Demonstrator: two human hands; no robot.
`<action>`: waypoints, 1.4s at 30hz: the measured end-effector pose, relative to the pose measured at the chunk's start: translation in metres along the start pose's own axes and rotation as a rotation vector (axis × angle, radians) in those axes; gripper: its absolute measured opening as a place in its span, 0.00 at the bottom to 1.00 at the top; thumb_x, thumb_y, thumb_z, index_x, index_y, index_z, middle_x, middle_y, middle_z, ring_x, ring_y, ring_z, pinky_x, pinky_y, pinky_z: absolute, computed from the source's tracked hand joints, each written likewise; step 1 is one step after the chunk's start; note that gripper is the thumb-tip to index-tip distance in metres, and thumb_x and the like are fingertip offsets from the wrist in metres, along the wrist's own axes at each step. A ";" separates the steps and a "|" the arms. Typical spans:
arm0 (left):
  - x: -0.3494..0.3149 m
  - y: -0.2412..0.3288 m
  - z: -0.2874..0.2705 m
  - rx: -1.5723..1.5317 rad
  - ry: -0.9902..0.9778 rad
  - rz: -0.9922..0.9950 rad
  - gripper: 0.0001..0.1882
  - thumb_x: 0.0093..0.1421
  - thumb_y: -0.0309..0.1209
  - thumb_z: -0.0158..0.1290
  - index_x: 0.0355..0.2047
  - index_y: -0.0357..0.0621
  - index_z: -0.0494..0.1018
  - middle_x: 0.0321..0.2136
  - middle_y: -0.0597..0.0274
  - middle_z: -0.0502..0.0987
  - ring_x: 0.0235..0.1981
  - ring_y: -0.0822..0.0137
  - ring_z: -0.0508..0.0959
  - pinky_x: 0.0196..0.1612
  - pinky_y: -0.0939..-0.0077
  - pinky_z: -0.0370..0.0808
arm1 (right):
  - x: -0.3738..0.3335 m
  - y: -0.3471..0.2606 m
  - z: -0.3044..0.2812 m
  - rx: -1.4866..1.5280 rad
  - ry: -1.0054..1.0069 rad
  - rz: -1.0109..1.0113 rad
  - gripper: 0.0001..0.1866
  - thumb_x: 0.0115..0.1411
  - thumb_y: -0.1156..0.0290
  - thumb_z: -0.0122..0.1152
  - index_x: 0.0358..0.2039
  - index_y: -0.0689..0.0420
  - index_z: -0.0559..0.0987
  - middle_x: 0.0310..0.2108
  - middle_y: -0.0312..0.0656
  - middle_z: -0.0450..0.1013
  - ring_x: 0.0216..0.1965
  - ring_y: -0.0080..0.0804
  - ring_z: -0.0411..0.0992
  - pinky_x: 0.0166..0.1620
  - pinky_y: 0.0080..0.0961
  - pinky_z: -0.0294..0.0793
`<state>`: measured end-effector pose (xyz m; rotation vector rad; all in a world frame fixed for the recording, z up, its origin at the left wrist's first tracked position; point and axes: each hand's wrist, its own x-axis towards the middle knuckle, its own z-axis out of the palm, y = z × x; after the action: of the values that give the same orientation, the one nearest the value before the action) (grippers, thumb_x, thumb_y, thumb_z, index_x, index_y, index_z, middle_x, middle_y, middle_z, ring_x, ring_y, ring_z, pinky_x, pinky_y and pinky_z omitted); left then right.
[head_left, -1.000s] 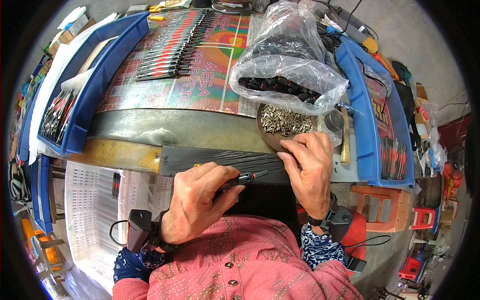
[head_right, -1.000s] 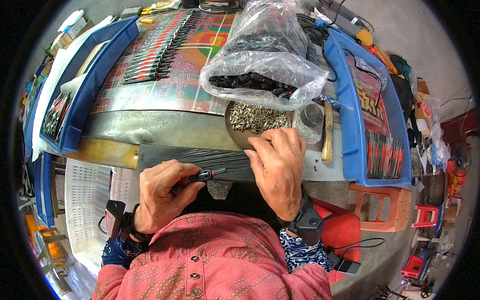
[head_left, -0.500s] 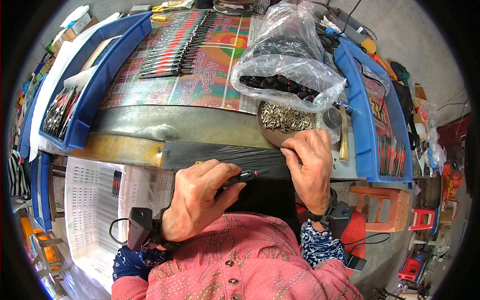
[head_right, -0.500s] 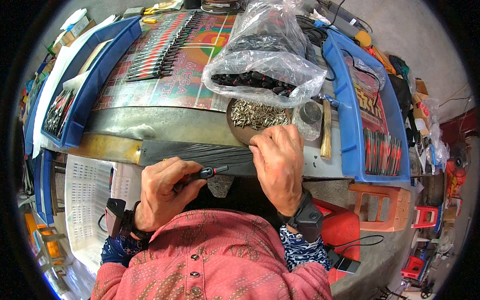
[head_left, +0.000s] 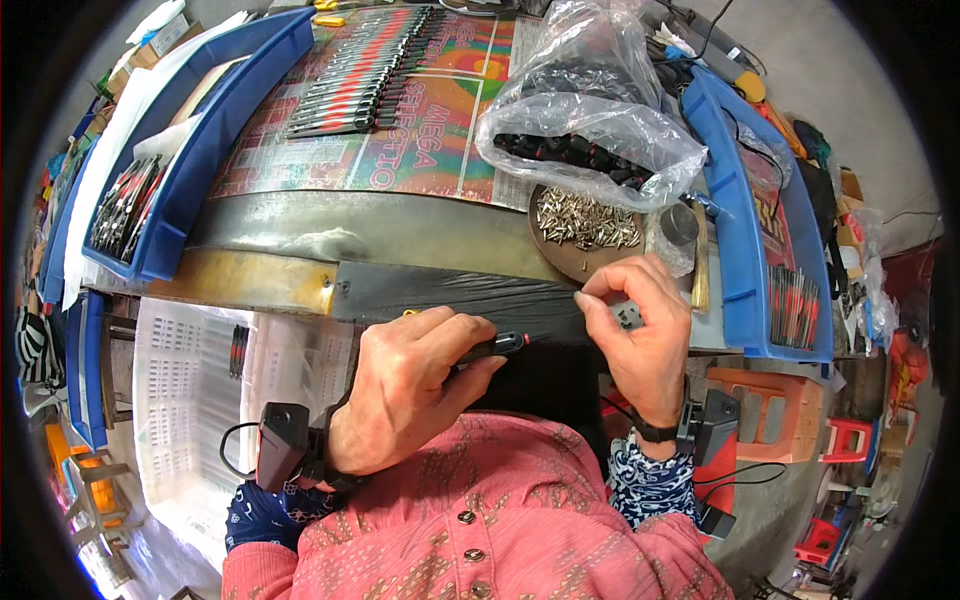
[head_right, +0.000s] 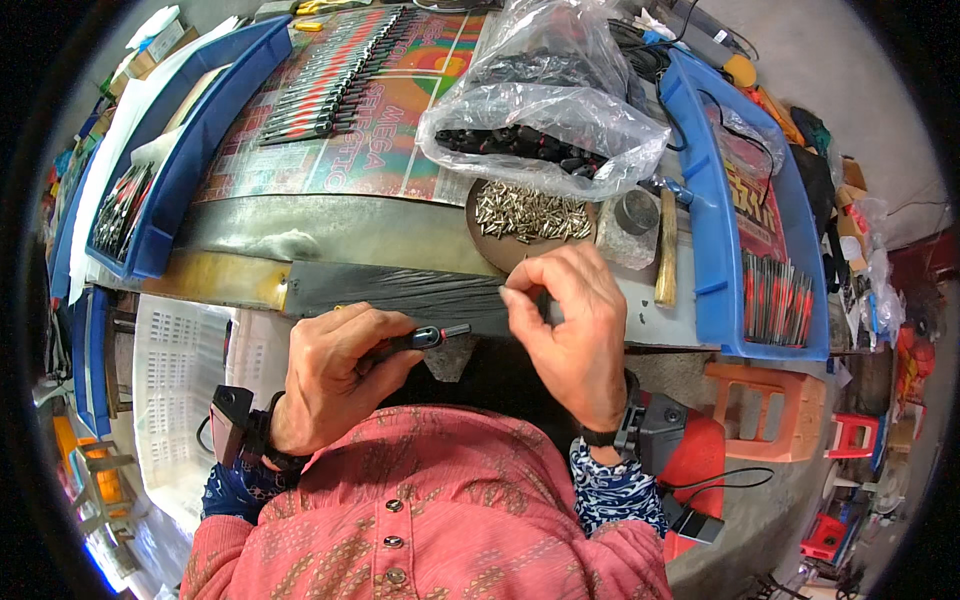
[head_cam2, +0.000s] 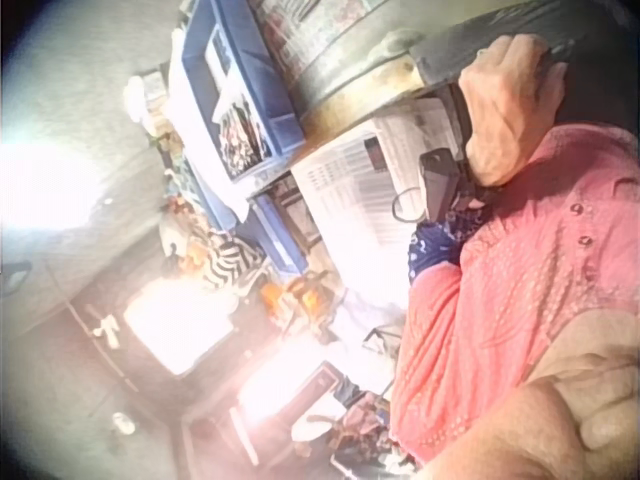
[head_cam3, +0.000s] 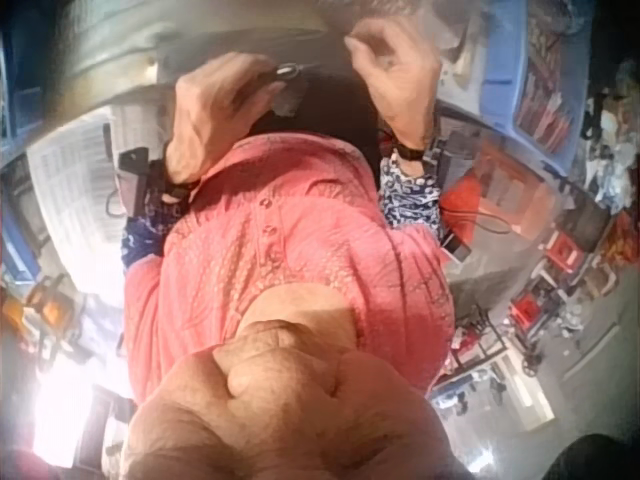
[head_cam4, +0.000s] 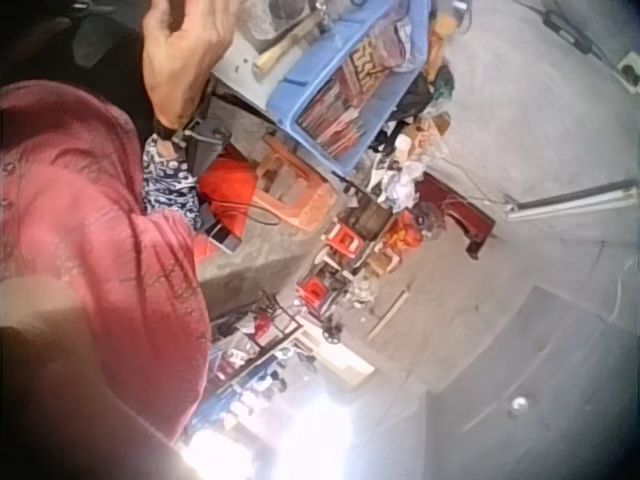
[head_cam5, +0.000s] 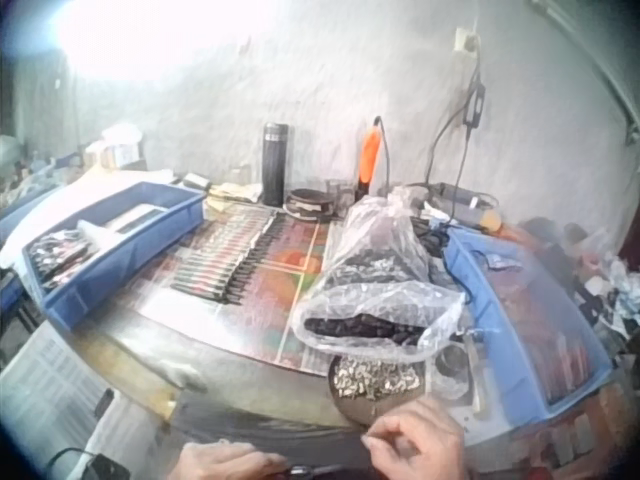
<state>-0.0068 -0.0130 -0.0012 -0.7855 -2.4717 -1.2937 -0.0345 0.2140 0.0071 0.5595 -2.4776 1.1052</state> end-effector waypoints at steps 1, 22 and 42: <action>-0.001 0.001 0.001 -0.003 -0.009 -0.014 0.13 0.48 0.23 0.64 0.34 0.38 0.75 0.22 0.55 0.73 0.21 0.55 0.75 0.24 0.65 0.71 | -0.005 -0.005 0.002 0.067 0.009 0.023 0.06 0.50 0.81 0.65 0.27 0.61 0.76 0.27 0.41 0.72 0.31 0.39 0.70 0.37 0.31 0.69; -0.008 0.009 0.009 0.132 -0.018 0.081 0.14 0.48 0.27 0.64 0.35 0.42 0.74 0.22 0.59 0.71 0.21 0.57 0.74 0.23 0.64 0.71 | -0.024 -0.017 0.020 0.546 -0.136 0.081 0.04 0.54 0.81 0.62 0.32 0.63 0.76 0.32 0.43 0.75 0.35 0.33 0.74 0.41 0.26 0.73; -0.009 0.005 0.016 0.253 0.040 0.181 0.16 0.46 0.27 0.65 0.36 0.42 0.73 0.23 0.61 0.71 0.21 0.61 0.74 0.23 0.68 0.72 | -0.024 -0.026 0.017 0.169 -0.088 -0.166 0.08 0.52 0.83 0.64 0.34 0.63 0.78 0.33 0.46 0.77 0.34 0.40 0.77 0.38 0.28 0.76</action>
<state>0.0041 -0.0009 -0.0106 -0.8832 -2.4053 -0.9048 -0.0041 0.1901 0.0004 0.8636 -2.3735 1.2539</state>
